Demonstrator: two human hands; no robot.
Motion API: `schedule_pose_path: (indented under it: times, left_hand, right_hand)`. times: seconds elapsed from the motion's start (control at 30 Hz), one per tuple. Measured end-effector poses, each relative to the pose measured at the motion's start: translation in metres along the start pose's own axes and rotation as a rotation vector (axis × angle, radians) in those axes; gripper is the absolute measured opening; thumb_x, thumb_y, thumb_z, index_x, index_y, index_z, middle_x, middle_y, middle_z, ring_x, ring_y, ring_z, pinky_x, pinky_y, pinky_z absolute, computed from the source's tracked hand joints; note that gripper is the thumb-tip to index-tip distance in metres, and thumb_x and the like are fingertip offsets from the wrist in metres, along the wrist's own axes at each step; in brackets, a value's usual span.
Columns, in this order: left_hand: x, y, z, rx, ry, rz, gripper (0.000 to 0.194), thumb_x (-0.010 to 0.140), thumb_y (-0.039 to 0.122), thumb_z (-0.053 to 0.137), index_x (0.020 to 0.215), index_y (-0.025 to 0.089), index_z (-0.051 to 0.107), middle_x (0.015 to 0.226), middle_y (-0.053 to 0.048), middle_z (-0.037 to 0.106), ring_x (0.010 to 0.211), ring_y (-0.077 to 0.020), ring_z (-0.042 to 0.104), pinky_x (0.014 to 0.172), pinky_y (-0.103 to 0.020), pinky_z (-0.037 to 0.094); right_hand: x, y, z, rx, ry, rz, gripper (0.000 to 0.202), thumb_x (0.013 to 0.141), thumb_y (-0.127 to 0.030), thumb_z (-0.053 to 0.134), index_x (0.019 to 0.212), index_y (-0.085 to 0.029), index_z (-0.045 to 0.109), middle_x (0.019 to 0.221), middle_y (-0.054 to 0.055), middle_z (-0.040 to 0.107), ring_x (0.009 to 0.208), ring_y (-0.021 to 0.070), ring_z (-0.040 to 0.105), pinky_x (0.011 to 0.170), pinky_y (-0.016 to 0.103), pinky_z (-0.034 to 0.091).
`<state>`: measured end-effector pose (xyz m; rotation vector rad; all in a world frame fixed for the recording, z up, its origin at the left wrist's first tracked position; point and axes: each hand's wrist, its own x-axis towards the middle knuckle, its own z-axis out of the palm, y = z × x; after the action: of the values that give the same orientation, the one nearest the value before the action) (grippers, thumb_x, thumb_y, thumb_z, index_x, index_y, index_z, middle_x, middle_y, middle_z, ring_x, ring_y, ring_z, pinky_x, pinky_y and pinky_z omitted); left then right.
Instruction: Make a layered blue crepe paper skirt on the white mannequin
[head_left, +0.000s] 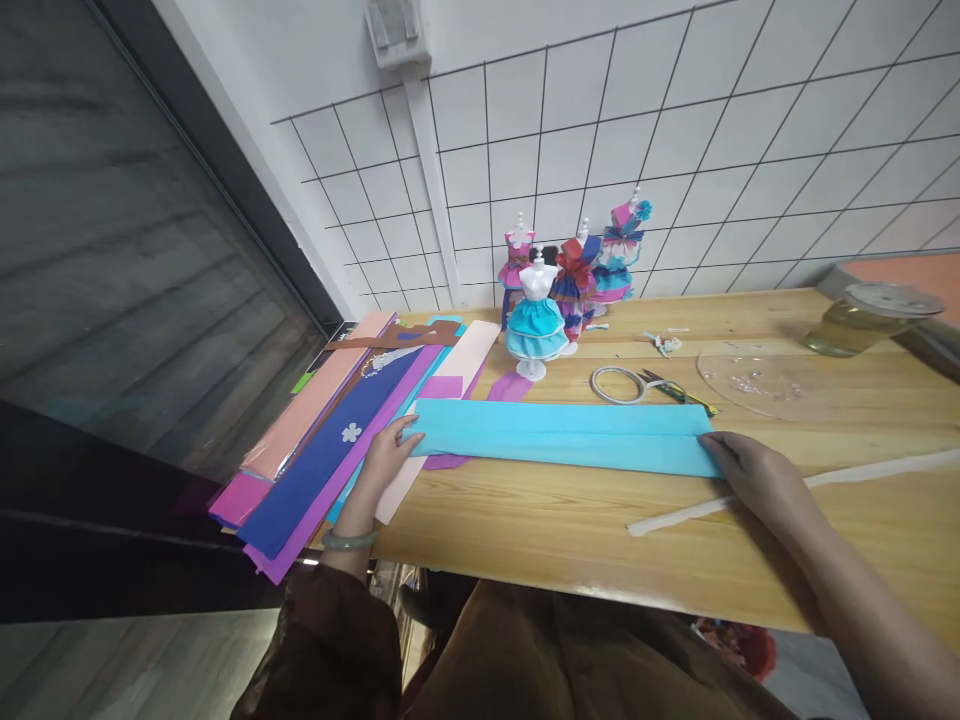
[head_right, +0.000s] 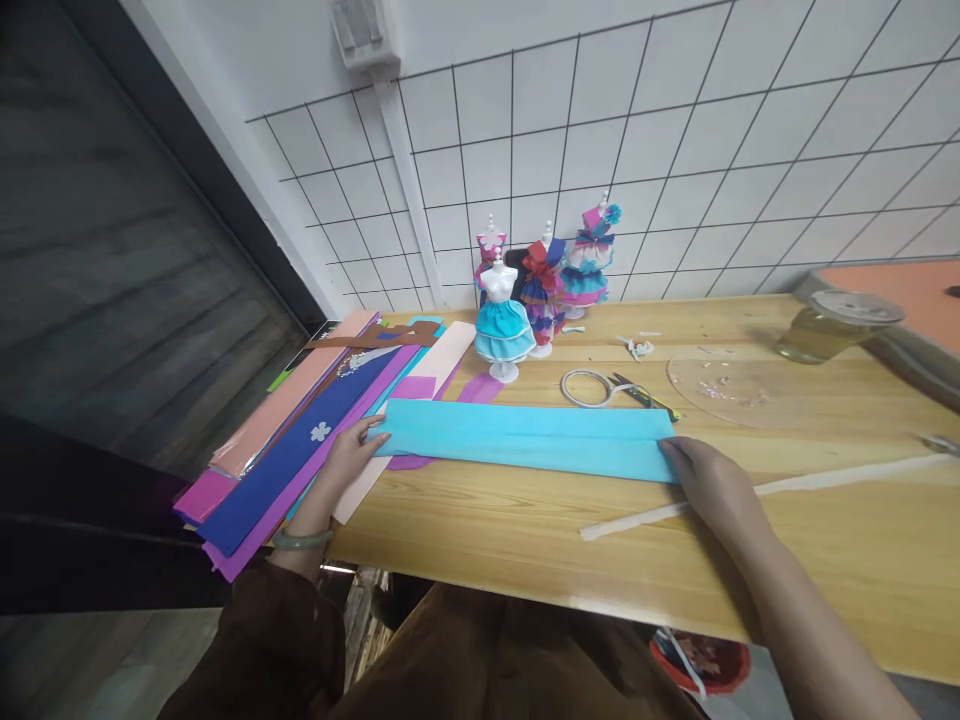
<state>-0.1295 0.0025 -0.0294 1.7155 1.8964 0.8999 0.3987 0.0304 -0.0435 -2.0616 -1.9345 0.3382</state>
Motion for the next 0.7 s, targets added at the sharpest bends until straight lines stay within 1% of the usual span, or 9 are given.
schedule_pose_path:
  times: [0.17,0.27,0.33,0.43,0.53,0.6,0.7]
  left_hand:
    - [-0.002,0.002,0.0,0.05,-0.05,0.02,0.048,0.079,0.041,0.054,0.121,0.018,0.057,0.121,-0.008,0.061,0.1,-0.0225,0.059,0.086,-0.034,0.046]
    - [-0.003,0.009,-0.004,0.089,-0.079,0.054,0.047,0.08,0.042,0.054,0.122,0.02,0.056,0.124,-0.008,0.059,0.108,-0.0245,0.056,0.092,-0.036,0.043]
    - [0.0,0.014,-0.006,0.178,-0.053,0.102,0.047,0.082,0.043,0.053,0.122,0.019,0.056,0.122,-0.01,0.06,0.109,-0.0253,0.055,0.094,-0.037,0.042]
    - [0.012,0.018,-0.005,0.297,0.017,0.15,0.048,0.085,0.042,0.049,0.123,0.015,0.054,0.116,-0.013,0.061,0.11,-0.0268,0.053,0.096,-0.04,0.039]
    - [0.028,0.017,0.003,0.319,0.033,0.147,0.051,0.083,0.039,0.054,0.126,0.013,0.051,0.12,-0.015,0.057,0.116,-0.0285,0.048,0.1,-0.042,0.034]
    - [0.039,0.014,0.01,0.327,0.034,0.135,0.051,0.079,0.035,0.058,0.124,0.012,0.052,0.115,-0.016,0.059,0.113,-0.0293,0.05,0.097,-0.042,0.036]
    - [0.052,0.009,0.017,0.319,0.039,0.113,0.045,0.074,0.03,0.064,0.114,0.01,0.059,0.104,-0.016,0.062,0.104,-0.0297,0.054,0.092,-0.042,0.04]
  right_hand:
    - [0.001,0.007,0.003,-0.056,-0.005,-0.029,0.04,0.086,-0.047,0.035,0.101,-0.019,0.061,0.112,0.014,0.065,0.095,0.0282,0.062,0.078,0.033,0.044]
    - [0.001,0.011,0.003,-0.038,0.008,-0.037,0.04,0.086,-0.047,0.036,0.099,-0.02,0.062,0.109,0.014,0.066,0.093,0.029,0.062,0.078,0.034,0.044]
    - [-0.001,0.011,0.003,-0.025,0.029,-0.039,0.039,0.085,-0.047,0.036,0.097,-0.021,0.063,0.106,0.014,0.068,0.091,0.0301,0.063,0.077,0.036,0.045]
    - [-0.003,0.01,0.004,-0.03,0.045,-0.031,0.04,0.084,-0.049,0.037,0.096,-0.022,0.063,0.104,0.013,0.068,0.09,0.0308,0.063,0.075,0.037,0.046]
    - [-0.003,0.01,0.006,-0.041,0.054,-0.029,0.041,0.084,-0.051,0.036,0.098,-0.023,0.063,0.104,0.013,0.069,0.089,0.0313,0.064,0.072,0.038,0.046]
    - [-0.001,0.011,0.008,-0.042,0.065,-0.041,0.04,0.084,-0.05,0.037,0.098,-0.023,0.063,0.103,0.013,0.069,0.089,0.0314,0.064,0.072,0.039,0.047]
    - [0.0,0.016,0.011,-0.059,0.078,-0.081,0.037,0.084,-0.047,0.038,0.099,-0.024,0.062,0.105,0.012,0.068,0.09,0.0303,0.064,0.073,0.038,0.048]
